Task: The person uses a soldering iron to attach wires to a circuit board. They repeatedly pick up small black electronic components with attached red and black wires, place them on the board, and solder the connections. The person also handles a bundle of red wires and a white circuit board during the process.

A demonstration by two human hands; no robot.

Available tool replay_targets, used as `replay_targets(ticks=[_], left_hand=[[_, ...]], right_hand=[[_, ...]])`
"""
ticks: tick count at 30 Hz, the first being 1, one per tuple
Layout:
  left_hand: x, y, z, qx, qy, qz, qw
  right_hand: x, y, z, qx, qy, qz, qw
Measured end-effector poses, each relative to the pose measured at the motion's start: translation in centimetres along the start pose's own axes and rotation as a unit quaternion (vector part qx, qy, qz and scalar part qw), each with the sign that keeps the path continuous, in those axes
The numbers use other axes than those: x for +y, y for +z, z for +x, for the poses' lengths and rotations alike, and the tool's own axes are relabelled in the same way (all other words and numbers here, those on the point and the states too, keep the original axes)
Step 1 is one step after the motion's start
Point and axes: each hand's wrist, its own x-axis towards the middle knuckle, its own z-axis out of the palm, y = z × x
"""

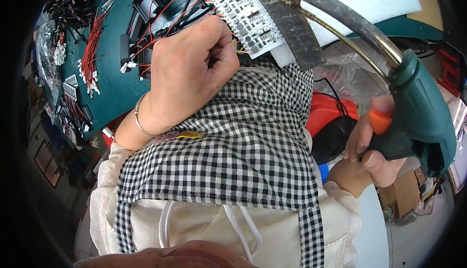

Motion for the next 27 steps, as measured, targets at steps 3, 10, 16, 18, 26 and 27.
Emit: replay_targets(ticks=[3,10,16,18,26,27], left_hand=[[0.0,-0.1,0.0,-0.002,0.001,0.002,1.0],[0.0,0.0,0.0,0.002,0.006,0.012,1.0],[-0.1,-0.2,-0.1,-0.01,0.005,0.021,1.0],[0.4,-1.0,-0.3,-0.029,0.0,0.043,0.999],[0.8,-7.0,-1.3,-0.072,0.029,0.041,0.996],[0.8,-7.5,-1.4,-0.086,0.025,0.056,0.994]], right_hand=[[0.0,0.3,-0.1,0.025,-0.003,-0.007,1.0],[0.1,1.8,0.3,0.069,-0.003,-0.044,0.997],[0.1,2.1,0.7,0.065,-0.017,-0.062,0.996],[0.1,1.6,0.8,0.024,-0.023,-0.063,0.997],[0.0,2.9,2.7,0.058,-0.052,-0.123,0.989],[-0.1,3.5,3.0,0.084,-0.053,-0.137,0.986]])
